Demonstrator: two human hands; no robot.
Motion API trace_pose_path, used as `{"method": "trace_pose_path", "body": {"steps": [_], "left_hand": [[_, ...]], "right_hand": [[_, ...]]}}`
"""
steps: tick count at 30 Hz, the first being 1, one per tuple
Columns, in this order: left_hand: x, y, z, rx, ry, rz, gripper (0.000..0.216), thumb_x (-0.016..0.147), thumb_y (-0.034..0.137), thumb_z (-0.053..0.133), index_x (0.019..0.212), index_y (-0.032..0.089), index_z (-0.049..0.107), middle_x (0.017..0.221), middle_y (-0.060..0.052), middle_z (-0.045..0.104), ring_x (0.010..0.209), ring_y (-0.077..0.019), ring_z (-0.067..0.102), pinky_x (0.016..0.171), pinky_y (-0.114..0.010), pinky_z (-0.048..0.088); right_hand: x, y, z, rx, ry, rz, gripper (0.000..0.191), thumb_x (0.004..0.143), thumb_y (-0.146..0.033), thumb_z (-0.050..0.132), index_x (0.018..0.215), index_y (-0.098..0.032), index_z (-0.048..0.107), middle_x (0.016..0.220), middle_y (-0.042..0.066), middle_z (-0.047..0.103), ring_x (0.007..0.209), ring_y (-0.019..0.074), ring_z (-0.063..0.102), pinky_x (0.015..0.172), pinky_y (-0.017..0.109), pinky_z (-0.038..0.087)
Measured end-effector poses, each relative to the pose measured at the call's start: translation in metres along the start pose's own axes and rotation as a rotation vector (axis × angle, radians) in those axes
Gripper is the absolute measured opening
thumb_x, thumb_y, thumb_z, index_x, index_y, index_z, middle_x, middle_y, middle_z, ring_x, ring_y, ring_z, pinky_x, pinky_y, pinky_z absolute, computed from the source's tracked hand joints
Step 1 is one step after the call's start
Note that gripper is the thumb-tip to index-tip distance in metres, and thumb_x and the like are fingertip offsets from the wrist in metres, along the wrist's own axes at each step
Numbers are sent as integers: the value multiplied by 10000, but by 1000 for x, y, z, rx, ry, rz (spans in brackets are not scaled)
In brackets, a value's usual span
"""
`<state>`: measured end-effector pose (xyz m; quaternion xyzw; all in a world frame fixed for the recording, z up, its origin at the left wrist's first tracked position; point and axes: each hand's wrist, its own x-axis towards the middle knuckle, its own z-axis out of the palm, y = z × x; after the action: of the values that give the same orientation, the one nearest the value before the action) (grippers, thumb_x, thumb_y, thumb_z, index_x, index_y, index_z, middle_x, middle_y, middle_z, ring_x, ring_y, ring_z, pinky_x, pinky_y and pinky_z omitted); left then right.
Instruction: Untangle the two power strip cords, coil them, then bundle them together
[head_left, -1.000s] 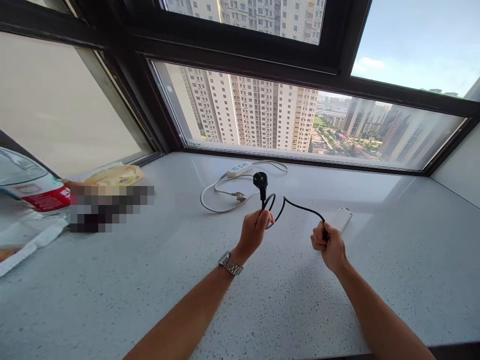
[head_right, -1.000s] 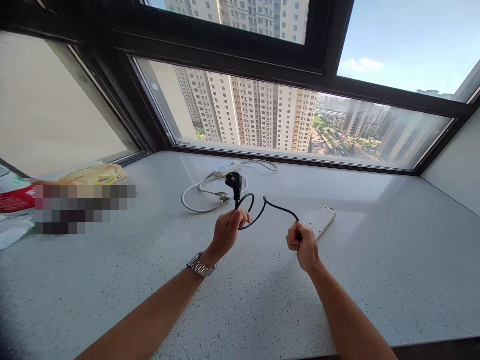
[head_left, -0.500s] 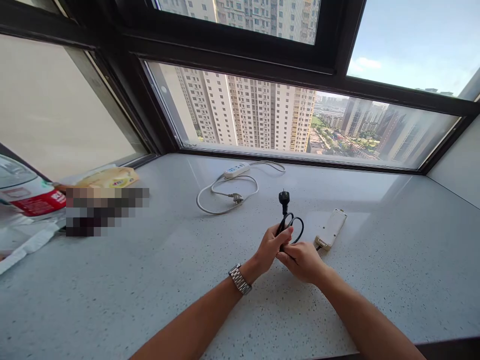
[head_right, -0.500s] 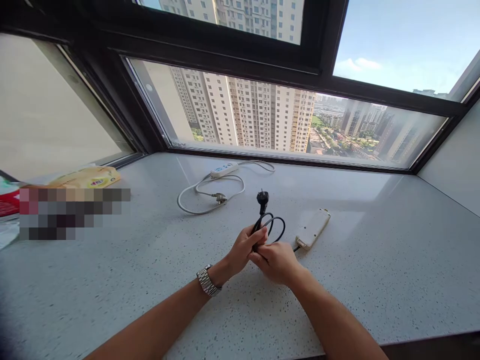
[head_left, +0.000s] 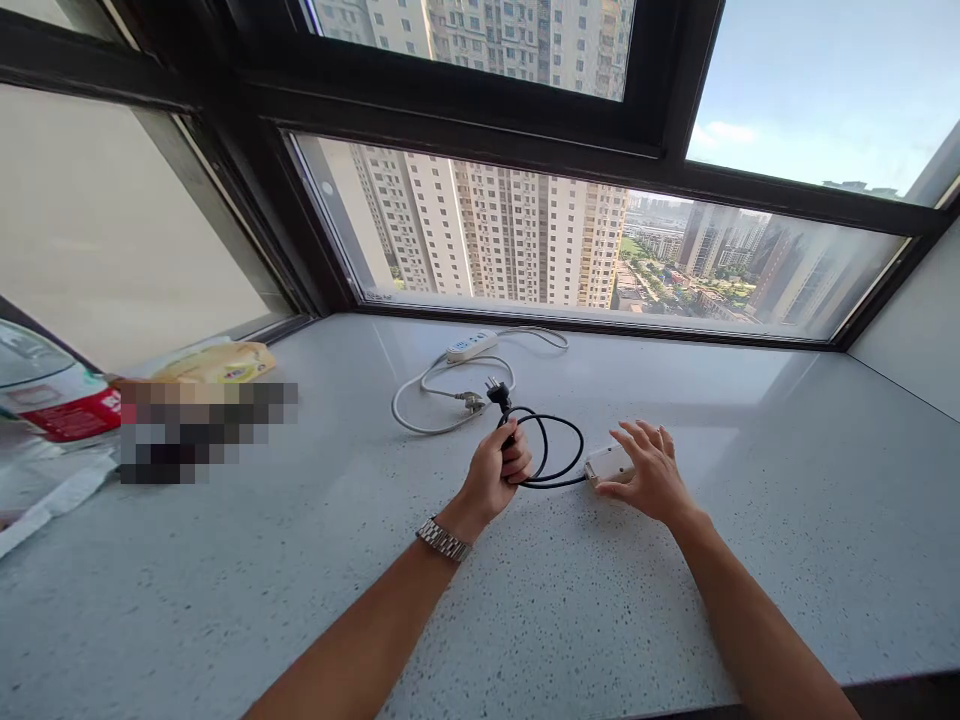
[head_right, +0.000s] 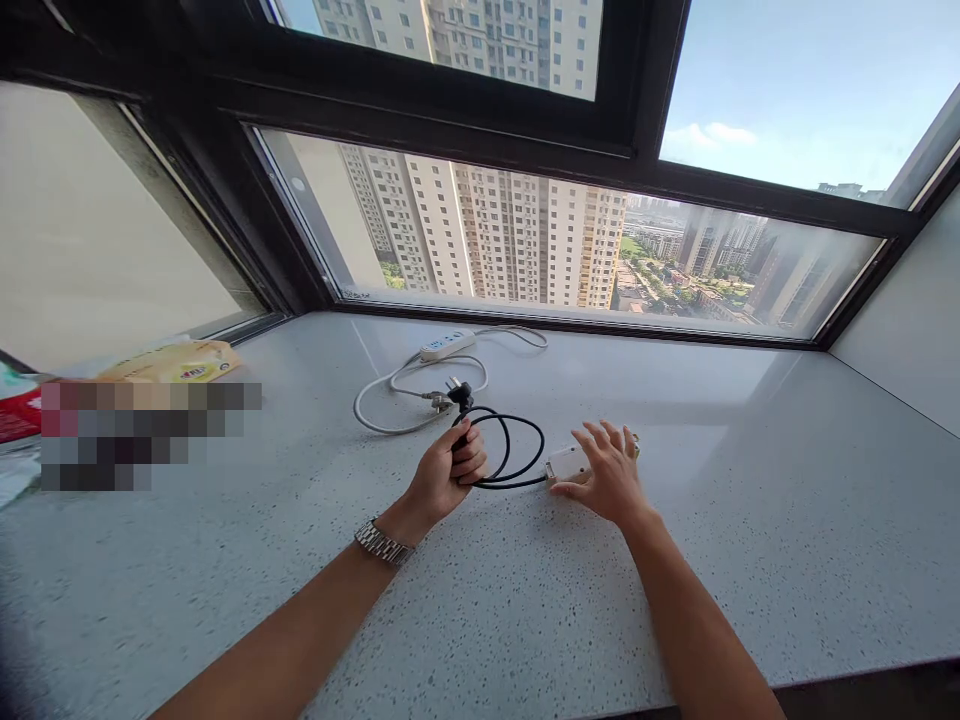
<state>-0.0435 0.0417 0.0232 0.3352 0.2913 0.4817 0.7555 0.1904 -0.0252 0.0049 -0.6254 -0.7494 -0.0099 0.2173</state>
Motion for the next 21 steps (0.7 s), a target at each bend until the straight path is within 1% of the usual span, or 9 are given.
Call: {"method": "trace_pose_path", "body": {"steps": [2, 3, 5, 7, 10, 12, 16, 19, 21], "left_hand": [[1, -1, -1, 3, -7, -108, 335, 845, 384, 584, 657, 182, 396, 473, 119, 181, 340, -26, 149, 318, -141, 195], [2, -3, -1, 10, -2, -156, 337, 845, 388, 587, 658, 181, 398, 473, 122, 176, 337, -24, 148, 313, -138, 188], [4, -6, -1, 44, 23, -230, 334, 833, 392, 605, 667, 176, 411, 474, 126, 171, 335, -20, 160, 310, -133, 183], [6, -8, -1, 118, 61, -257, 325, 809, 401, 629, 690, 170, 434, 478, 127, 201, 338, -19, 193, 317, -130, 217], [8, -12, -4, 310, 131, -187, 339, 780, 456, 629, 722, 173, 452, 487, 120, 278, 348, -32, 277, 359, -161, 336], [11, -14, -8, 488, 166, -98, 349, 774, 495, 599, 727, 179, 460, 476, 112, 315, 360, -55, 339, 400, -199, 394], [19, -20, -20, 906, 201, 55, 352, 785, 526, 515, 713, 182, 510, 412, 81, 367, 365, -110, 419, 419, -229, 367], [23, -22, -26, 1134, 153, 130, 361, 810, 518, 442, 716, 187, 551, 421, 48, 439, 380, -135, 449, 431, -244, 329], [23, -21, -26, 1244, 100, 187, 365, 828, 496, 407, 710, 189, 565, 477, 20, 509, 430, -142, 478, 459, -249, 316]], "right_hand": [[-1, 9, -4, -18, -143, -18, 788, 739, -628, 620, 1391, -233, 420, 1438, 106, 427, 1378, 363, 228, 1110, 603, 55], [-2, 12, -5, -25, -191, -26, 784, 734, -593, 628, 1397, -237, 408, 1424, 108, 438, 1374, 365, 235, 1109, 611, 43], [-3, 13, -8, -40, -223, -34, 700, 733, -479, 631, 1364, -241, 441, 1352, 116, 490, 1327, 355, 318, 1109, 612, 45], [-4, 9, -9, -54, -195, -33, 582, 716, -365, 621, 1276, -245, 511, 1248, 111, 542, 1245, 328, 411, 1109, 602, 75], [-4, 3, -12, -67, -124, -51, 464, 673, -269, 623, 1133, -246, 576, 1128, 91, 579, 1155, 306, 474, 1105, 601, 110], [-4, 0, -13, -65, -48, -101, 463, 652, -233, 626, 1113, -241, 584, 1119, 91, 583, 1166, 314, 469, 1111, 606, 96], [-4, -6, -9, -52, 125, -269, 530, 695, -159, 568, 1223, -217, 558, 1217, 107, 568, 1307, 328, 370, 1139, 586, 75], [-5, -13, -2, -32, 178, -415, 556, 761, -109, 498, 1310, -199, 504, 1276, 107, 560, 1372, 303, 304, 1155, 569, 118], [-5, -17, 1, -13, 192, -480, 559, 787, -98, 471, 1337, -195, 481, 1286, 104, 563, 1386, 287, 289, 1156, 555, 169]]}}
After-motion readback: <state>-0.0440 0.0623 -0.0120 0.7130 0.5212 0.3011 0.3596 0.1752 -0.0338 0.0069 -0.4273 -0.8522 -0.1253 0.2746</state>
